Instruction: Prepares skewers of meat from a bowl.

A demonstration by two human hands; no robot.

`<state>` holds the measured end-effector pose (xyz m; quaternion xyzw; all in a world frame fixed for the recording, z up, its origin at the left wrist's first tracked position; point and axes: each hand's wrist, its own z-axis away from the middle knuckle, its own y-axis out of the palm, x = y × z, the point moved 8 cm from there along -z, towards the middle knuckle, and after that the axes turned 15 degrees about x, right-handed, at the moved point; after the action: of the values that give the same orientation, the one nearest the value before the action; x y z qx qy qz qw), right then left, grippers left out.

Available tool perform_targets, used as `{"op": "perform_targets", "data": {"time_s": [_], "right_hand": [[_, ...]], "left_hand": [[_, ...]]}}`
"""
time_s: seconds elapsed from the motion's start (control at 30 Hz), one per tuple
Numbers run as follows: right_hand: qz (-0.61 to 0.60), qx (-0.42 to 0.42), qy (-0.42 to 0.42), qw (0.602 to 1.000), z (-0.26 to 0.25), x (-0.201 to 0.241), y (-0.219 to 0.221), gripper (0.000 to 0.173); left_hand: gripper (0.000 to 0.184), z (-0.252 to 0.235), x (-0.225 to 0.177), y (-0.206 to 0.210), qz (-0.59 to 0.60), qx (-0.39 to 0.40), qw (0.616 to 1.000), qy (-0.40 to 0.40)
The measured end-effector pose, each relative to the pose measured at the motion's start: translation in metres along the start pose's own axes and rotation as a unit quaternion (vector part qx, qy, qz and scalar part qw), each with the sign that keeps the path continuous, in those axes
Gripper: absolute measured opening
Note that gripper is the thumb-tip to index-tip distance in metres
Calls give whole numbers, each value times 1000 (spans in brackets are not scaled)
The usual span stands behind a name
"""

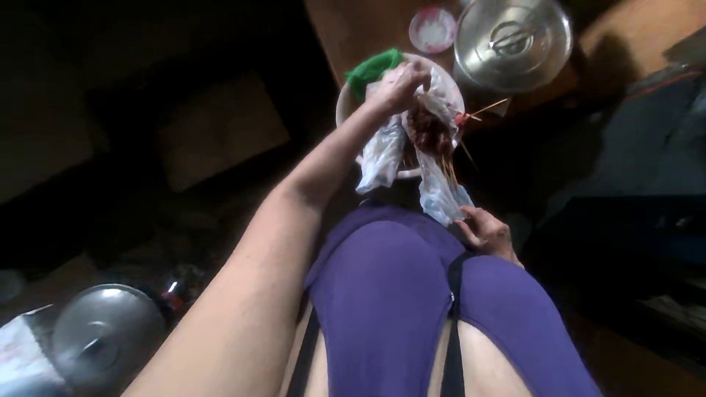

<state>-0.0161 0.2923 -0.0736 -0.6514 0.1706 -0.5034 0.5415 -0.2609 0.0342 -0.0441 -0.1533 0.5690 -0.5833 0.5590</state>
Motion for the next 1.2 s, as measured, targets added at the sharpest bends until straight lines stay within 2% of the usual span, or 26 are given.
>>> {"op": "perform_targets", "data": {"time_s": [0.1,0.17,0.2,0.27,0.33,0.4,0.5,0.6,0.7,0.83,0.9,0.93,1.1,1.2], "right_hand": [[-5,-94,36,995,-2,-1,-26,32],[-17,-159,95,983,-10,-9,-52,27],[-27,-178,129,975,-17,-12,-63,27],[-50,-156,202,966,-39,-17,-75,32],[-93,-58,255,961,-69,-25,-67,37],[-135,33,280,950,-95,-36,-44,40],[-145,86,303,938,-120,-45,-12,38],[-91,66,323,940,-129,-33,-11,30],[-77,54,334,938,-132,-20,-18,34],[-60,99,356,927,-133,-9,-17,39],[-49,141,361,921,-134,-11,-10,46],[-49,144,357,922,-134,-11,-9,44],[-186,75,316,927,-142,-28,-32,32],[-136,125,346,920,-144,-25,-37,35]], "left_hand": [[40,14,-24,-6,10,16,1000,12],[32,33,-49,-4,37,-5,999,37],[29,42,-65,6,43,-9,996,74],[27,60,-93,45,34,27,986,162],[32,75,-103,89,14,117,977,179],[31,86,-97,116,9,148,976,163],[31,103,-79,123,59,129,982,127],[31,114,-55,118,155,61,986,19],[35,111,-38,114,210,26,975,-68],[44,89,-38,120,207,83,968,-119],[42,77,-37,128,227,119,956,-143],[38,73,-35,129,235,123,952,-151],[35,73,-27,87,254,92,947,-171],[33,76,-35,75,209,105,955,-182]]}}
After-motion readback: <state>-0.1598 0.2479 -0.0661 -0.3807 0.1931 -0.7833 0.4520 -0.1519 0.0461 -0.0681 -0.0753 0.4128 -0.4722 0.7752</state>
